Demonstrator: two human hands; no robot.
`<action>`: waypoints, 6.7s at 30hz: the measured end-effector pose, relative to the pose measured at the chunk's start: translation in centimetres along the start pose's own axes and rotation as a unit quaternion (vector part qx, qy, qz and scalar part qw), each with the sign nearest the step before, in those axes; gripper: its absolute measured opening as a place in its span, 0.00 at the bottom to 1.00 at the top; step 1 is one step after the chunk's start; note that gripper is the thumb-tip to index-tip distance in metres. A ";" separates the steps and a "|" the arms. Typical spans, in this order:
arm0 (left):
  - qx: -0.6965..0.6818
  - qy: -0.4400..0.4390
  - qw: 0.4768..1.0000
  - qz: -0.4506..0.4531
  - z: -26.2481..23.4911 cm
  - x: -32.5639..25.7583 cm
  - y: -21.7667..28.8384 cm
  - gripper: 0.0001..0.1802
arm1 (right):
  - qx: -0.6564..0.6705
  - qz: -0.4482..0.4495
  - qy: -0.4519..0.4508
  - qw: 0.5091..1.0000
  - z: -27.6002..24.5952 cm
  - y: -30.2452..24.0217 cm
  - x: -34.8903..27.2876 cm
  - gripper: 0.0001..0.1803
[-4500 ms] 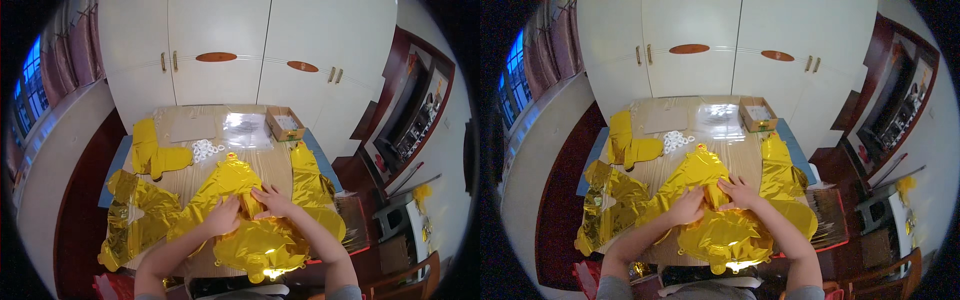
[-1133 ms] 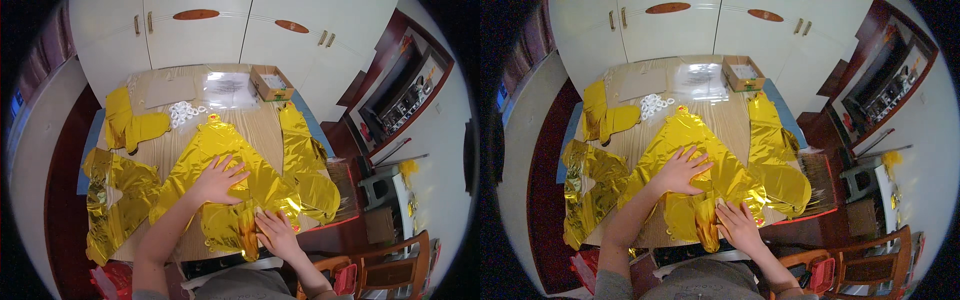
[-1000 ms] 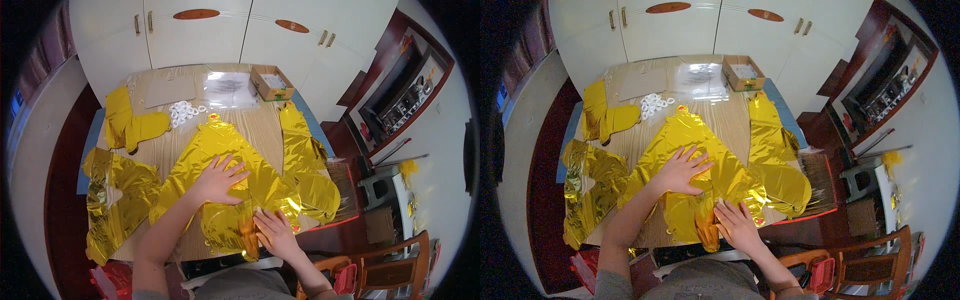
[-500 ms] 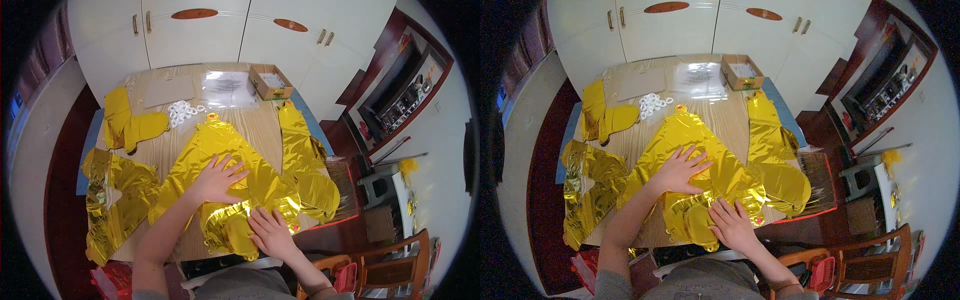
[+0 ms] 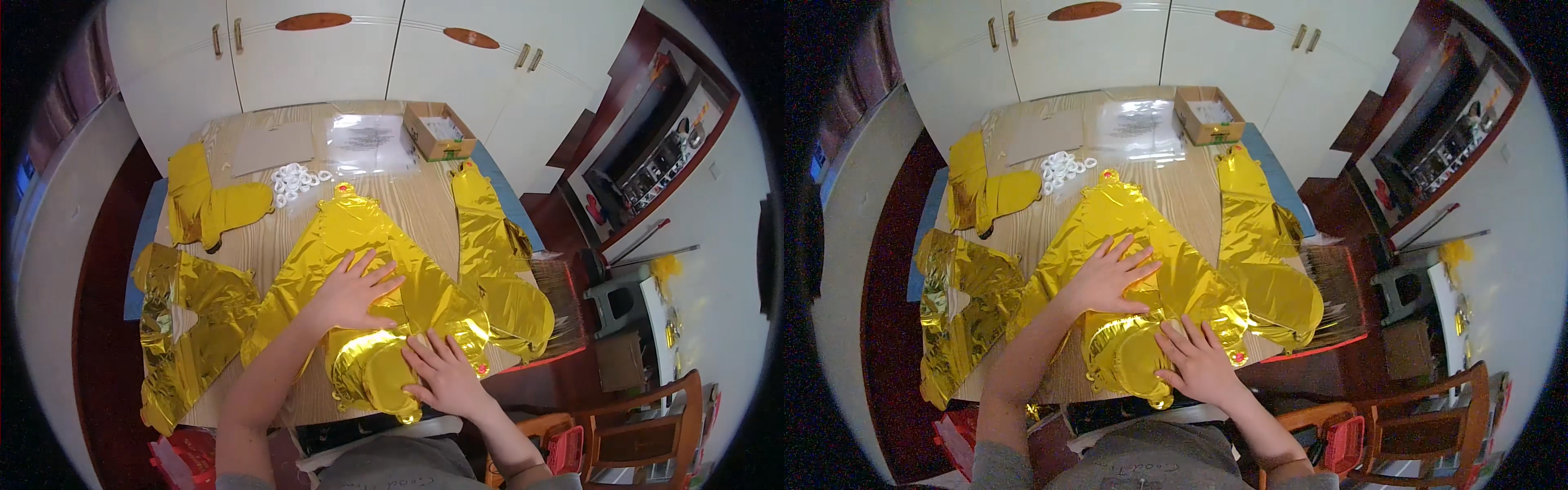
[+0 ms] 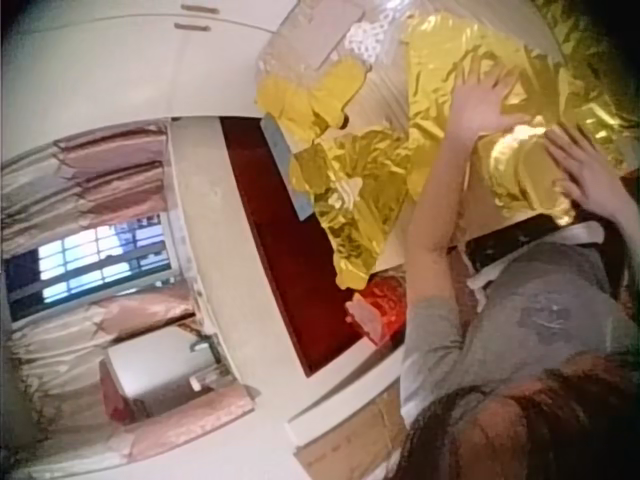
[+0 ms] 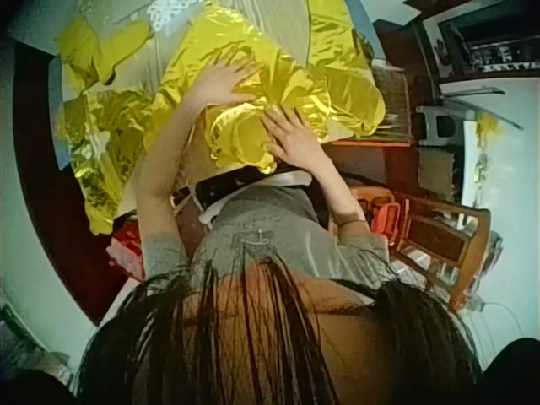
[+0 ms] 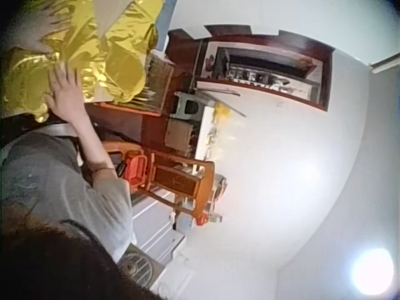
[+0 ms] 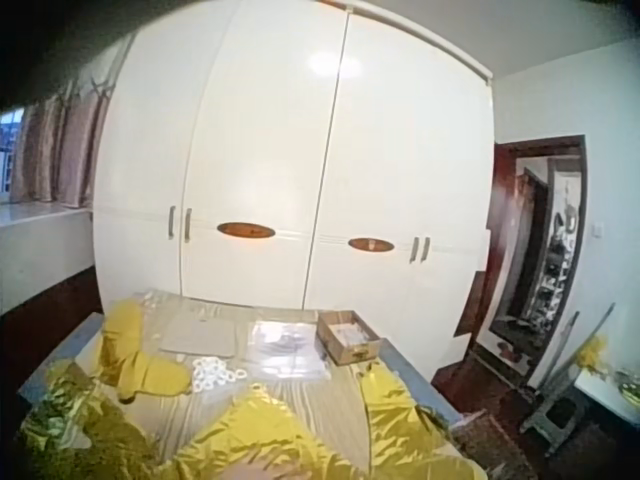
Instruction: Folding gold-colored foil sheets and placing them between protective cardboard sheets for packaging.
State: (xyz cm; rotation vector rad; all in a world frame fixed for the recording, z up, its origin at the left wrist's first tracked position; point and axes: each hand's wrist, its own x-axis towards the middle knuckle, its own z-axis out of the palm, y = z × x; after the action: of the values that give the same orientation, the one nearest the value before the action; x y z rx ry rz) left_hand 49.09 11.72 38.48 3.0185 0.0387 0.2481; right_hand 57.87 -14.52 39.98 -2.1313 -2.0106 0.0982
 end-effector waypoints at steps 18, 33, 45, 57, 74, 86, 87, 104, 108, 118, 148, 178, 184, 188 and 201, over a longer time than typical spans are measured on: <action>0.040 -0.026 0.999 0.005 -0.3 0.4 0.3 0.52 | -0.068 -0.081 -0.062 0.992 -0.9 2.6 2.4 0.65; -0.001 -0.066 0.998 0.018 0.2 0.4 1.7 0.68 | -0.057 -0.079 -0.043 0.994 -0.5 2.5 1.4 0.59; -0.007 -0.065 0.998 0.020 0.3 0.4 1.7 0.70 | 0.001 -0.178 0.043 0.983 0.6 1.5 -3.0 0.27; 0.004 -0.064 0.998 0.017 0.3 0.3 1.7 0.70 | 0.047 -0.281 0.133 0.949 0.8 1.9 -3.2 0.11; 0.005 -0.066 0.998 0.016 -0.1 0.4 1.9 0.69 | 0.063 -0.131 0.090 0.985 0.4 2.9 1.6 0.19; 0.001 -0.056 0.998 0.020 0.3 0.2 1.8 0.69 | -0.025 -0.097 0.009 0.995 -0.1 4.7 3.7 0.46; -0.001 -0.056 0.998 0.020 0.2 0.2 1.8 0.69 | -0.016 -0.092 0.021 0.995 -0.3 5.0 4.0 0.46; 0.014 -0.079 0.997 0.008 0.2 0.1 1.8 0.69 | -0.013 0.237 -0.045 0.971 -3.2 9.9 7.5 0.31; 0.021 -0.089 0.996 0.007 0.0 0.2 1.9 0.70 | -0.039 0.236 -0.086 0.967 -3.8 10.1 7.3 0.28; 0.018 -0.088 0.996 0.009 0.0 0.2 2.0 0.71 | -0.133 0.215 -0.040 0.967 -1.8 9.3 5.5 0.28; 0.020 -0.088 0.996 0.010 0.2 0.1 1.8 0.71 | 0.275 0.228 0.065 0.932 -7.3 8.1 3.8 0.27; -0.187 0.114 0.959 -0.182 0.1 0.3 -1.6 0.13 | 0.232 -0.041 0.168 0.957 -1.0 6.4 9.0 0.10; -0.195 0.087 0.957 -0.195 0.2 0.3 -1.6 0.13 | 0.159 -0.102 0.166 0.968 0.7 7.4 7.8 0.12; -0.189 0.072 0.958 -0.202 0.6 0.1 -1.8 0.12 | 0.145 -0.087 0.152 0.974 1.1 7.2 7.7 0.13; -0.199 0.085 0.956 -0.199 0.7 0.0 -1.8 0.11 | 0.149 -0.079 0.137 0.976 0.7 7.0 7.4 0.18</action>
State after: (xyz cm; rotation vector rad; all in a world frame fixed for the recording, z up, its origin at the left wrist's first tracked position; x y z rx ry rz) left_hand 49.14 13.40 37.60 2.5114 0.5376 0.4172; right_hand 65.05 -7.39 38.60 -1.6971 -1.8618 0.0718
